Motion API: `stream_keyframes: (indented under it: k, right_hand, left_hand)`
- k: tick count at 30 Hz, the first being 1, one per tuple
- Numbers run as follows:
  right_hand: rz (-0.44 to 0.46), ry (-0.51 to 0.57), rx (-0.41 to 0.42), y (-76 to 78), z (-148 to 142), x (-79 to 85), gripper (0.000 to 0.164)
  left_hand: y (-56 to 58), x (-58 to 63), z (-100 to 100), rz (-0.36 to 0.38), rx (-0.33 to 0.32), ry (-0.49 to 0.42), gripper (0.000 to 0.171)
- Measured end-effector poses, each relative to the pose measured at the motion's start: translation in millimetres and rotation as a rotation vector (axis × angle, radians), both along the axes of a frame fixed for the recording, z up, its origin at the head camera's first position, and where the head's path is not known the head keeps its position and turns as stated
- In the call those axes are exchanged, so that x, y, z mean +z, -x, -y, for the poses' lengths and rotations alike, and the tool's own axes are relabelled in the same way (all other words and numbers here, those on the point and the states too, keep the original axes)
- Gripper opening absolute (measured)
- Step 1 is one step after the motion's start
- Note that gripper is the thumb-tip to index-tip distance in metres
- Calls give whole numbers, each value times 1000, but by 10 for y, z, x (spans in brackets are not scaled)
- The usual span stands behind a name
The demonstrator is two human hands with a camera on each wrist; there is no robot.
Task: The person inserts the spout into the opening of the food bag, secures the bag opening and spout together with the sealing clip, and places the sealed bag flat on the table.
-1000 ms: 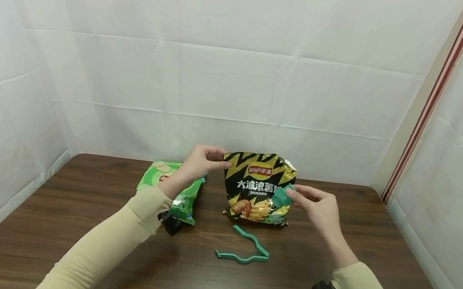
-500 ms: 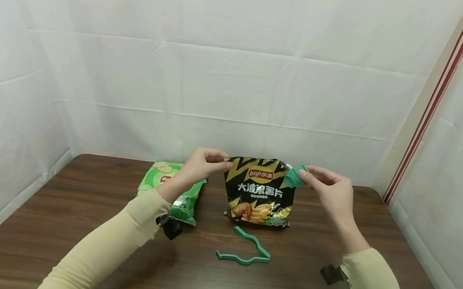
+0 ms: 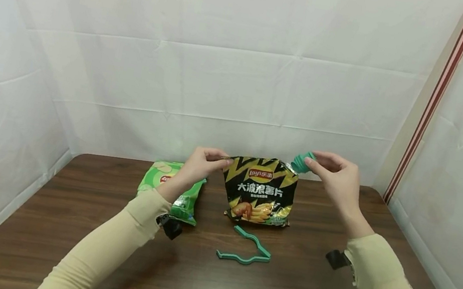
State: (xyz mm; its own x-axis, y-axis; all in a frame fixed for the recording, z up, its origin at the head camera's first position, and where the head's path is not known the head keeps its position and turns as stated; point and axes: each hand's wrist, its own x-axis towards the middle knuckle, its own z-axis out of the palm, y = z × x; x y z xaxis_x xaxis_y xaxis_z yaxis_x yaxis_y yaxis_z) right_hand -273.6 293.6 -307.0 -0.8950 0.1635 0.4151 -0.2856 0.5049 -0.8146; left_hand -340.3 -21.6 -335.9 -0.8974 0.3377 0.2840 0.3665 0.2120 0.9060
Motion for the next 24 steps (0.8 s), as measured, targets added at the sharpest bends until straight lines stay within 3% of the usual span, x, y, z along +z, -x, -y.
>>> stream_keyframes:
  k: [24]
  right_hand:
    - [-63,-190,6,147,16,69,43]
  left_hand:
    - [-28,65,-28,-25,27,-51,14]
